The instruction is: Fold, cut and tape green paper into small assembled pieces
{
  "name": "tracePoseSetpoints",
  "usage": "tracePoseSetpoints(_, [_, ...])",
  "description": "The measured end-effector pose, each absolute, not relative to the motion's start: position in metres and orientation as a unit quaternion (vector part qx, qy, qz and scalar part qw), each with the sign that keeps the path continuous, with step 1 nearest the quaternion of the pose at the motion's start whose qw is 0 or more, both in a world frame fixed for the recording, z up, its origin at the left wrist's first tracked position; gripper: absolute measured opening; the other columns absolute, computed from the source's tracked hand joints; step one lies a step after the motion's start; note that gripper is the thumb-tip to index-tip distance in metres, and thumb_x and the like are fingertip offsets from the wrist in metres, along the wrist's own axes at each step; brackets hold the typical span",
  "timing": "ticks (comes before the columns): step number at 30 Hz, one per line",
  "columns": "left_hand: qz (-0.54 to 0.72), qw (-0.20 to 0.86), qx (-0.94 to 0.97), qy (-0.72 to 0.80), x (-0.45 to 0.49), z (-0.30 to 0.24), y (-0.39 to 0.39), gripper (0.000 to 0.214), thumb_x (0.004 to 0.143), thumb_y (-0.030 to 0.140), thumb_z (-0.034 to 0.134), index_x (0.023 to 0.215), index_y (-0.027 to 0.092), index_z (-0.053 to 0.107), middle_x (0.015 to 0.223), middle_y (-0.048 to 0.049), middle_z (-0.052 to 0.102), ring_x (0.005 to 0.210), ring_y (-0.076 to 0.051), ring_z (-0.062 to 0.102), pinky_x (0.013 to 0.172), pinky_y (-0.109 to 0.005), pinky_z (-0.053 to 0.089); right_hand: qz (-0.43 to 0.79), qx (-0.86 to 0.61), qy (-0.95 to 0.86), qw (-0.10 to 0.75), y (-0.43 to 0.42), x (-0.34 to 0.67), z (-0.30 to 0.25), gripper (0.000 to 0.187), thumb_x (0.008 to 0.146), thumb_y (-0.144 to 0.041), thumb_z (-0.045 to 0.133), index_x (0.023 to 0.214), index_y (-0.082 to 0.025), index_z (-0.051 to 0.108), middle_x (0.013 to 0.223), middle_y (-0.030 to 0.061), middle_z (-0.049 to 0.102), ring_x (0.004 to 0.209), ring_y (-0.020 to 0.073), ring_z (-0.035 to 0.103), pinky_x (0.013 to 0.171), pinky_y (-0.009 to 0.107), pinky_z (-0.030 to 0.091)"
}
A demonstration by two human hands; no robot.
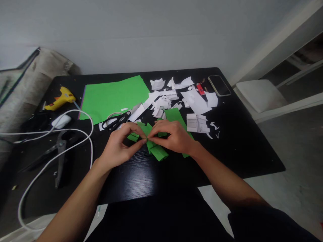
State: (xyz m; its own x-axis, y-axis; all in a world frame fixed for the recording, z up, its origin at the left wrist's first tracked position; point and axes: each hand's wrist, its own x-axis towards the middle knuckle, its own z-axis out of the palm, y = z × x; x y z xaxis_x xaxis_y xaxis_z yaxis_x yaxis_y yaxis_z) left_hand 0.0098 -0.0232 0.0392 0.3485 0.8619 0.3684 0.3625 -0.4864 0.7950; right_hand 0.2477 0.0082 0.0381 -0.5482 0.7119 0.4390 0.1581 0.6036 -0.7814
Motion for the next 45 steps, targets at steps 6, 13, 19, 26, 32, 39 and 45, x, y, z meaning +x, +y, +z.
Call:
tracePoseSetpoints(6, [0.397,0.304,0.770,0.396,0.007,0.041,-0.021,0.013,0.093,0.022,0.081,0.099,0.024,0.071,0.094,-0.0044,0.075,0.096,-0.023,0.071,0.090,-0.042,0.058,0.334,-0.258,-0.822,0.382,0.008,0.251,0.042,0.009,0.097,-0.017,0.076,0.091,-0.022,0.080,0.090,0.0022,0.082,0.089,0.0187,0.076,0.106,0.045,0.057])
tracePoseSetpoints(13, [0.395,0.292,0.781,0.386,0.008,0.042,-0.021,0.013,0.093,0.020,0.080,0.100,0.024,0.070,0.095,-0.0034,0.074,0.096,-0.022,0.071,0.090,-0.041,0.057,0.322,-0.257,-0.830,0.375,0.008,0.251,0.042,0.010,0.097,-0.015,0.074,0.090,-0.022,0.078,0.091,0.0020,0.082,0.089,0.0177,0.077,0.110,0.044,0.054])
tracePoseSetpoints(19, [0.392,0.293,0.777,0.396,0.009,0.042,-0.022,0.011,0.094,0.020,0.078,0.100,0.024,0.069,0.096,-0.0042,0.074,0.094,-0.022,0.071,0.089,-0.041,0.056,0.331,-0.270,-0.822,0.377,0.007,0.248,0.040,0.007,0.096,-0.015,0.075,0.093,-0.022,0.075,0.096,0.0022,0.082,0.093,0.0191,0.077,0.111,0.046,0.055])
tracePoseSetpoints(26, [0.389,0.252,0.795,0.392,0.012,0.043,-0.022,0.013,0.092,0.019,0.077,0.100,0.026,0.068,0.096,-0.0034,0.075,0.100,-0.024,0.071,0.099,-0.048,0.055,0.369,-0.308,-0.792,0.375,0.003,0.248,0.040,0.018,0.091,-0.013,0.080,0.102,-0.022,0.069,0.099,0.0001,0.081,0.091,0.0176,0.077,0.103,0.039,0.057])
tracePoseSetpoints(32, [0.463,0.174,0.768,0.407,0.013,0.042,-0.023,0.031,0.087,0.021,0.078,0.114,0.027,0.065,0.121,-0.0068,0.071,0.121,-0.030,0.066,0.111,-0.052,0.051,0.263,-0.298,-0.806,0.439,0.000,0.244,0.039,0.011,0.097,-0.016,0.077,0.100,-0.023,0.069,0.095,0.0017,0.078,0.099,0.0206,0.075,0.099,0.041,0.057])
tracePoseSetpoints(39, [0.451,0.308,0.697,0.464,0.020,0.021,-0.026,0.030,0.095,0.028,0.074,0.120,0.025,0.058,0.106,-0.0050,0.066,0.094,-0.021,0.067,0.087,-0.038,0.058,0.104,-0.296,-0.811,0.494,-0.008,0.237,0.036,0.015,0.102,-0.014,0.069,0.093,-0.026,0.068,0.089,0.0021,0.073,0.099,0.0230,0.070,0.093,0.043,0.054])
tracePoseSetpoints(45, [0.441,0.269,0.739,0.433,0.021,0.022,-0.027,0.038,0.095,0.020,0.075,0.130,0.026,0.059,0.114,-0.0061,0.069,0.100,-0.020,0.070,0.092,-0.039,0.060,0.121,-0.322,-0.808,0.478,-0.007,0.236,0.034,0.011,0.102,-0.016,0.070,0.095,-0.025,0.068,0.087,0.0016,0.074,0.094,0.0222,0.069,0.089,0.041,0.053])
